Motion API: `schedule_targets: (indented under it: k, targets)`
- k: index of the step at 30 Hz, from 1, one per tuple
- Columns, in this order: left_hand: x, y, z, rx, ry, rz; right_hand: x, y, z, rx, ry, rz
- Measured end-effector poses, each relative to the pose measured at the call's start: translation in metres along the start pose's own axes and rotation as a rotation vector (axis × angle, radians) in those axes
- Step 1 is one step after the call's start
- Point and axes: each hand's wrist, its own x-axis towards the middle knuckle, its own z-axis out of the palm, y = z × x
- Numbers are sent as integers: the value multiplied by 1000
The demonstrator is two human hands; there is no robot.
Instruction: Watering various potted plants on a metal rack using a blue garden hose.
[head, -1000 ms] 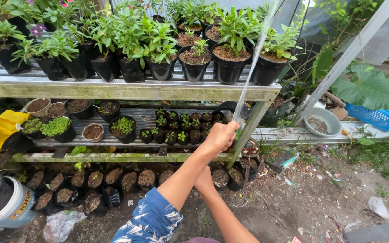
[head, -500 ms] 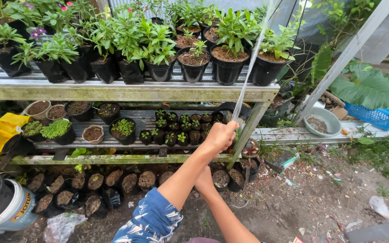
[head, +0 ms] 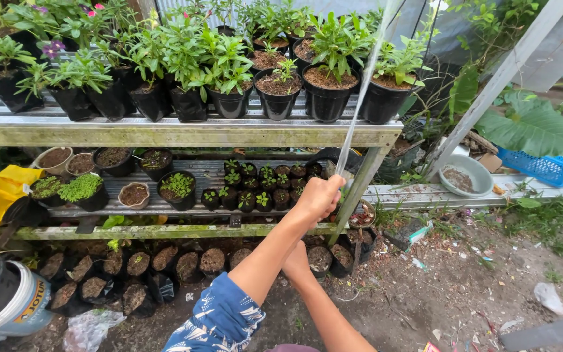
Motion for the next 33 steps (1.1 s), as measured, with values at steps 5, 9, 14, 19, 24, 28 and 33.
schedule_targets:
  k: [5, 9, 14, 19, 24, 28, 33]
  targets:
    - [-9, 8, 2, 25, 14, -9, 3, 3, 0, -2, -19, 33]
    - [-4, 3, 2, 13, 11, -4, 3, 4, 0, -8, -19, 49]
    - [-4, -3, -1, 30, -33, -16, -3, 4, 2, 32, -9, 8]
    - [-10, -12, -14, 126, -55, -242, -9, 23, 16, 91, -26, -102]
    - [-2, -31, -50, -112, 179, -295, 0, 48, 25, 74, -87, -26]
    - [-8, -29, -65, -280, 308, -113, 11, 53, 32, 57, -119, 6]
    - [-17, -19, -69, -248, 311, 0, 6, 28, 37, 47, -142, 16]
